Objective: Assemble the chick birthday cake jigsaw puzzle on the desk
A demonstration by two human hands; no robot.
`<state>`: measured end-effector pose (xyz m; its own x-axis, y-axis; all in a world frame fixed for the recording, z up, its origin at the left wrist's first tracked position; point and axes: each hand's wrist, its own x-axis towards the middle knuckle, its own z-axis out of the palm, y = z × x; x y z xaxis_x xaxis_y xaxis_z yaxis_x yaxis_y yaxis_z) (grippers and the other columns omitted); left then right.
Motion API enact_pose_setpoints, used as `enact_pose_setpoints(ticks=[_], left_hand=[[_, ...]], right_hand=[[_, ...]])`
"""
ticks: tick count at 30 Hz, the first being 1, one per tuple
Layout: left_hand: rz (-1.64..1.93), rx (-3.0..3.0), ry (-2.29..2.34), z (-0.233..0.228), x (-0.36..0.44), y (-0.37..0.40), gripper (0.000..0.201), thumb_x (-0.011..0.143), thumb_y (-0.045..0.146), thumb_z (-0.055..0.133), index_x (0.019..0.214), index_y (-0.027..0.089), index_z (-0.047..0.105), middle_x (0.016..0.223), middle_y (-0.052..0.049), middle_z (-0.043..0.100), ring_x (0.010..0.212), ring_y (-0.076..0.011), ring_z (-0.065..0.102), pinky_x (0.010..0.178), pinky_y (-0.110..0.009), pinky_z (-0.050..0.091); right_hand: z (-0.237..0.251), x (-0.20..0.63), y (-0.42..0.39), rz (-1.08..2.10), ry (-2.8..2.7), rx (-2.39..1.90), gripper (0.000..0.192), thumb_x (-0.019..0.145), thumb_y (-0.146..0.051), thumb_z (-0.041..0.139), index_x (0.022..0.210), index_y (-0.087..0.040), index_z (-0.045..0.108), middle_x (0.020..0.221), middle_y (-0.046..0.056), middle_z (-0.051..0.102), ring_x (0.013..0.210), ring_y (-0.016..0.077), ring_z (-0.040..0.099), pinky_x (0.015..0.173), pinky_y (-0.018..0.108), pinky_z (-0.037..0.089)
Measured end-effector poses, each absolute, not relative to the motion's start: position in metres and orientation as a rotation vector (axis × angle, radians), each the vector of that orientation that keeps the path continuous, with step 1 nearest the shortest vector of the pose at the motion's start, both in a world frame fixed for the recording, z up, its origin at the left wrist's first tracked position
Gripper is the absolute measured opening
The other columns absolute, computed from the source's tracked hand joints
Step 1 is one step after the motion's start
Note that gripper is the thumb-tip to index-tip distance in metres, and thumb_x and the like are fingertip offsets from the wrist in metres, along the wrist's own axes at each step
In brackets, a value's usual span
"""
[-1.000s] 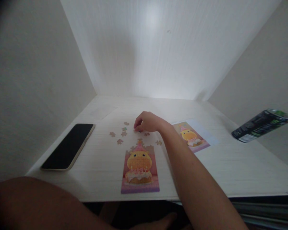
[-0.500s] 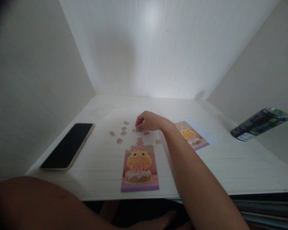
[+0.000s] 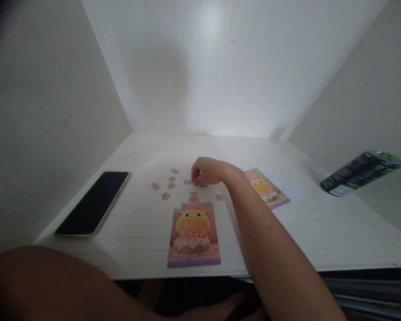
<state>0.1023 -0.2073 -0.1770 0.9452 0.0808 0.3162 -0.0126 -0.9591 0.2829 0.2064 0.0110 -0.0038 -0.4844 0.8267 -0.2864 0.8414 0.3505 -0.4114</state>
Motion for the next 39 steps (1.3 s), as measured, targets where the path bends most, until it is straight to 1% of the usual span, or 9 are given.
enact_pose_setpoints(ticks=[5,7,11,16,22,25,28,32,39], left_hand=[[0.47,2.808,0.065,-0.181,0.105,-0.208,0.018,0.086,0.025,0.055,0.087,0.027,0.072,0.113,-0.004,0.064,0.108,-0.0216,0.06,0.077,-0.037,0.053],[0.472,2.805,0.066,-0.182,0.105,-0.208,0.018,0.086,0.025,0.054,0.086,0.027,0.072,0.111,-0.003,0.065,0.107,-0.0212,0.061,0.076,-0.037,0.053],[0.48,2.798,0.071,-0.181,0.103,-0.209,0.016,0.085,0.025,0.055,0.085,0.026,0.072,0.114,-0.003,0.063,0.11,-0.0218,0.06,0.077,-0.038,0.053],[0.484,2.781,0.071,-0.181,0.104,-0.209,0.015,0.083,0.025,0.058,0.089,0.028,0.072,0.12,-0.002,0.061,0.115,-0.023,0.057,0.081,-0.039,0.052],[0.468,2.75,0.045,-0.187,0.107,-0.208,0.016,0.086,0.027,0.056,0.091,0.027,0.071,0.111,-0.005,0.065,0.107,-0.0215,0.06,0.079,-0.037,0.051],[0.446,2.733,0.044,-0.189,0.114,-0.211,0.024,0.089,0.032,0.052,0.106,0.025,0.068,0.106,-0.007,0.067,0.097,-0.0204,0.063,0.076,-0.035,0.051],[0.356,2.671,0.081,-0.185,0.119,-0.214,0.037,0.094,0.037,0.043,0.123,0.02,0.059,0.094,-0.008,0.069,0.075,-0.0168,0.064,0.067,-0.032,0.05],[0.284,2.573,0.066,-0.177,0.117,-0.213,0.046,0.097,0.044,0.036,0.131,0.018,0.051,0.085,-0.008,0.069,0.049,-0.0109,0.055,0.052,-0.026,0.046],[0.254,2.542,0.153,-0.167,0.116,-0.209,0.051,0.097,0.046,0.034,0.133,0.015,0.05,0.078,-0.008,0.069,0.043,-0.0107,0.051,0.049,-0.026,0.045]], right_hand=[[-0.002,0.205,0.01,-0.802,2.552,1.577,0.006,0.076,-0.016,0.068,0.081,-0.018,0.069,0.077,0.005,0.07,0.067,0.0172,0.062,0.055,0.026,0.042],[-0.003,0.206,0.01,-0.856,2.586,1.549,0.009,0.075,-0.016,0.068,0.085,-0.017,0.068,0.079,0.005,0.07,0.067,0.0166,0.061,0.056,0.026,0.043],[-0.007,0.211,0.013,-1.057,2.68,1.471,0.022,0.078,-0.02,0.066,0.099,-0.015,0.067,0.081,0.005,0.068,0.068,0.0149,0.059,0.058,0.025,0.044],[-0.014,0.215,0.015,-1.225,2.657,1.52,0.02,0.079,-0.025,0.064,0.096,-0.014,0.065,0.075,0.003,0.064,0.063,0.0129,0.054,0.056,0.024,0.042],[-0.016,0.212,0.016,-1.118,2.67,1.557,0.017,0.077,-0.023,0.064,0.091,-0.013,0.065,0.075,0.003,0.064,0.062,0.0125,0.053,0.053,0.023,0.04],[-0.017,0.212,0.016,-1.064,2.683,1.538,0.017,0.077,-0.024,0.064,0.091,-0.014,0.066,0.076,0.003,0.065,0.063,0.0127,0.054,0.053,0.023,0.039],[-0.017,0.211,0.017,-1.034,2.683,1.529,0.015,0.077,-0.023,0.064,0.089,-0.014,0.067,0.075,0.003,0.066,0.062,0.0125,0.054,0.053,0.023,0.04],[-0.017,0.208,0.016,-1.019,2.663,1.549,0.011,0.077,-0.021,0.063,0.084,-0.015,0.067,0.071,0.002,0.065,0.059,0.0117,0.054,0.051,0.023,0.039],[-0.017,0.206,0.016,-0.966,2.689,1.554,0.012,0.078,-0.023,0.063,0.085,-0.015,0.068,0.075,0.004,0.068,0.06,0.0124,0.055,0.052,0.024,0.039]])
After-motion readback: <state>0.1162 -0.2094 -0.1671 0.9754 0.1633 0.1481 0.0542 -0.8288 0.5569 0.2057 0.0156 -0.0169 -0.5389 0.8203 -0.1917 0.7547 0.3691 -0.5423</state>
